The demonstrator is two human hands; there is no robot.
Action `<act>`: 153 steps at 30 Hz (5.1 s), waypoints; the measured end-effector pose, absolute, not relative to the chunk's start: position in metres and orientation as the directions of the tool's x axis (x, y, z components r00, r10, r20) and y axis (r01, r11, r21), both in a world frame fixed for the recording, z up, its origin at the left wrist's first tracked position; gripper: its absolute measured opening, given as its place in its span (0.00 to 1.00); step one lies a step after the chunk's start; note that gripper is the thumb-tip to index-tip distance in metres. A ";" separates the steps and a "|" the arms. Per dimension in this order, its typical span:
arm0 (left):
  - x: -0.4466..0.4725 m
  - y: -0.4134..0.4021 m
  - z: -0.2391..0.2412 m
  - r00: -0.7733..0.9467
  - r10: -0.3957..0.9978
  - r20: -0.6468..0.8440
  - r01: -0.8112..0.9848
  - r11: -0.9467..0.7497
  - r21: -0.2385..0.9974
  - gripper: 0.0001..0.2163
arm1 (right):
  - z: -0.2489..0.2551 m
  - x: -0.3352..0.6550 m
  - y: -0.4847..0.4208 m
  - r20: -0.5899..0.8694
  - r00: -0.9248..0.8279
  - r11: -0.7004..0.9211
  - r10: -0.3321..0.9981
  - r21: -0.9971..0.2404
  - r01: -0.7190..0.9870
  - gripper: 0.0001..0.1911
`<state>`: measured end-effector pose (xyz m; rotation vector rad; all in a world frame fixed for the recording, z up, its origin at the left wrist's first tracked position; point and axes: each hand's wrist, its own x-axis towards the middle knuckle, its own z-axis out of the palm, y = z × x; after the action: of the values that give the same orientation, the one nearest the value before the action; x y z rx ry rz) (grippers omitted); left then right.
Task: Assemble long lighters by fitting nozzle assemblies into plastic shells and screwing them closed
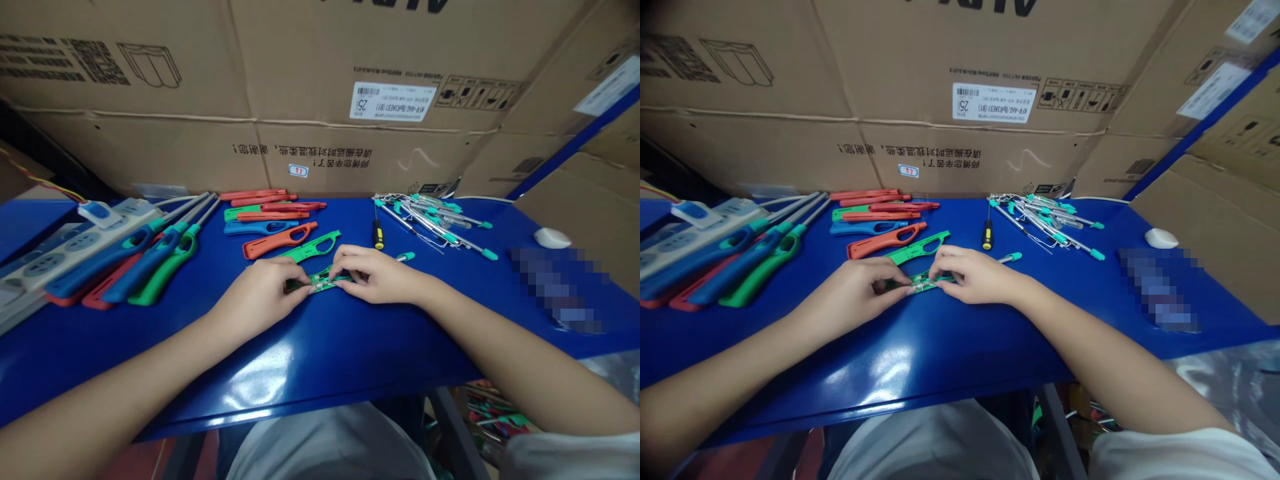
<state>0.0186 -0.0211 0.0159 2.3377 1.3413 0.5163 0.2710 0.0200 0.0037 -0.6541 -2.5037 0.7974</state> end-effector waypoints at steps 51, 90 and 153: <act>0.025 -0.030 0.004 0.819 0.541 0.191 0.528 -0.841 0.121 0.22 | 0.035 0.304 0.038 -0.089 -0.757 0.612 0.648 -0.531 0.586 0.08; 0.007 -0.009 0.017 0.602 0.665 0.442 0.674 -0.720 0.163 0.20 | 0.020 0.278 0.031 -0.056 -0.419 0.057 0.906 -0.966 0.252 0.12; 0.011 -0.019 0.025 0.673 0.716 0.187 0.717 -0.693 0.075 0.13 | 0.020 0.275 0.022 0.115 -0.770 0.741 0.628 -0.390 0.547 0.20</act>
<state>0.0114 -0.0191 0.0245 2.8768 1.2324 0.3187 0.2754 0.0217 0.0196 -0.9272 -2.7032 0.4948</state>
